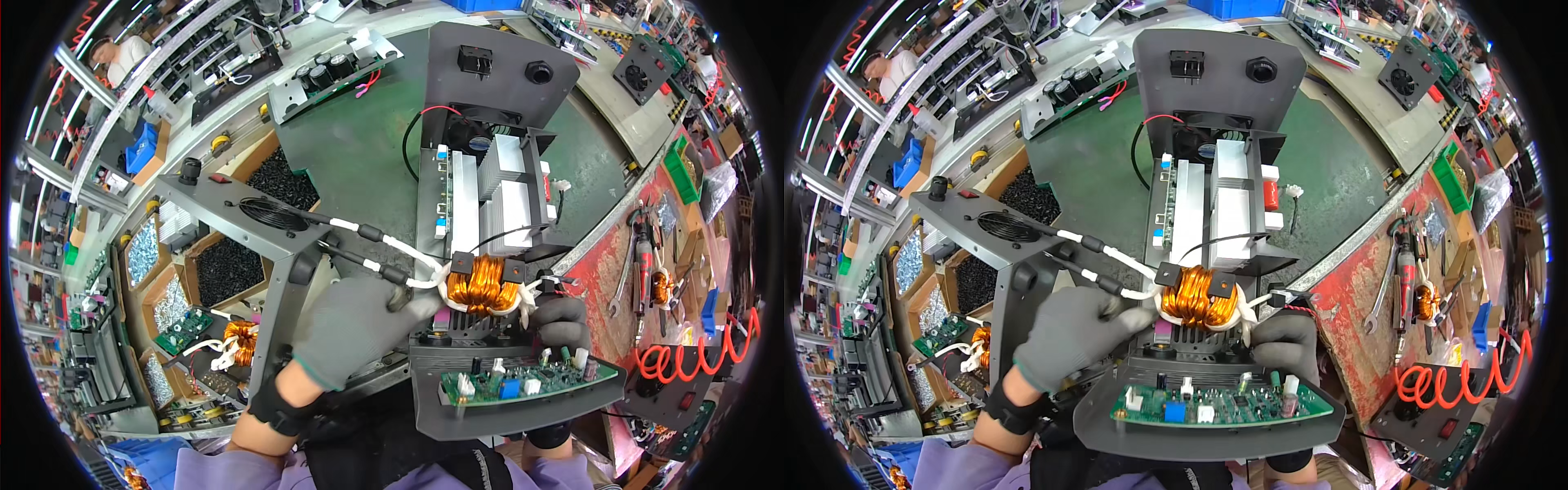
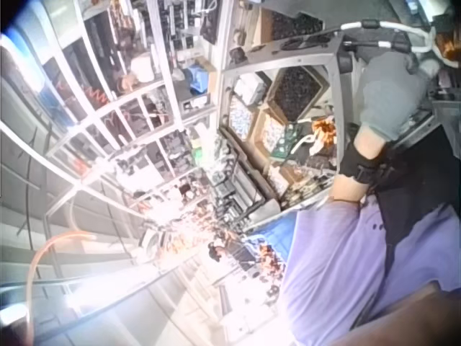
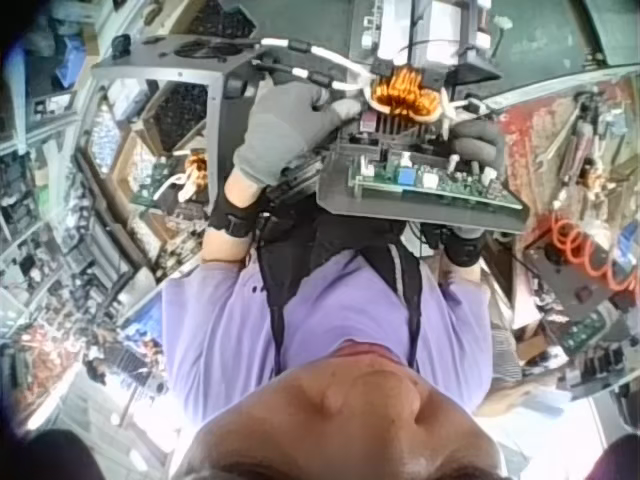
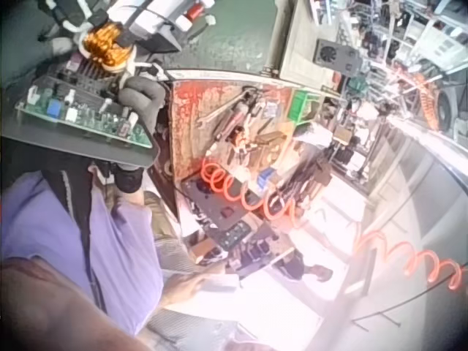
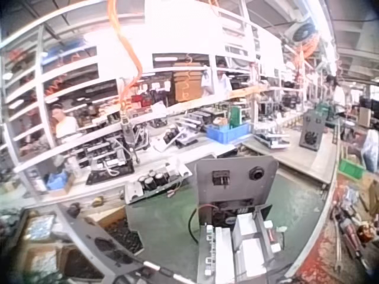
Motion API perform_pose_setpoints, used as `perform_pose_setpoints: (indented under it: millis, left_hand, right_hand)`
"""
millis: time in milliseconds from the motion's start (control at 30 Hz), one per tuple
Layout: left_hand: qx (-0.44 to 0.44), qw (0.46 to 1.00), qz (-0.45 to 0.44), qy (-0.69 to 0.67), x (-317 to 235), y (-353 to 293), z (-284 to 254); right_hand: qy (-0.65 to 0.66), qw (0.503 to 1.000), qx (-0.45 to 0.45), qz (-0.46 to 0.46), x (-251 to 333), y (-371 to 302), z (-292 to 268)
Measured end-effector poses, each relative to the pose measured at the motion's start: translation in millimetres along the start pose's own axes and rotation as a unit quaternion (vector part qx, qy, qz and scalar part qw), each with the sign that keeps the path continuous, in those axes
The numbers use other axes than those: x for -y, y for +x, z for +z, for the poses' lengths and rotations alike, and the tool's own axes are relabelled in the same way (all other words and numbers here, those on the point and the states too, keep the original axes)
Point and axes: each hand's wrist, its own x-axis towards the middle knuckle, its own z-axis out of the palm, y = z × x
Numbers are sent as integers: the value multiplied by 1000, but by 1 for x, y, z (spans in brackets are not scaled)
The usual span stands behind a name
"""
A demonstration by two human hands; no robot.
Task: Assembling and securing components inside a solar inverter housing using a power screwdriver.
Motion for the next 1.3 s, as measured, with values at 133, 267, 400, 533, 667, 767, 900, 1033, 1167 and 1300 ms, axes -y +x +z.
perform_pose_setpoints:
  millis: [133,267,400,533,667,767,900,1033,1167,1300]
  left_hand:
    - [-177,950,248,73,-8,-15,-12]
    - [-189,889,351,224,-31,12,-7]
    - [-176,867,389,256,-35,27,4]
    - [-201,812,460,297,-34,24,9]
    - [-165,802,465,338,-39,30,10]
    - [-115,810,432,380,-43,39,15]
    - [-99,824,394,395,-41,40,15]
    - [-91,864,386,311,-50,23,-11]
    - [-164,864,441,178,-48,26,-15]
    - [-167,873,454,69,-63,13,-43]
  right_hand:
    - [44,998,-36,9,7,-2,1]
    - [5,998,-51,-30,-8,-6,9]
    - [-36,994,-80,-68,-13,-10,12]
    - [20,994,-102,-46,-22,-18,12]
    - [19,992,-79,-96,-18,-11,14]
    - [75,987,-140,-18,-9,-9,23]
    - [105,991,-80,32,-8,-3,7]
    - [147,988,-54,-13,13,42,-28]
    - [-341,900,145,-230,46,112,-18]
    - [-283,919,178,-210,35,129,-25]
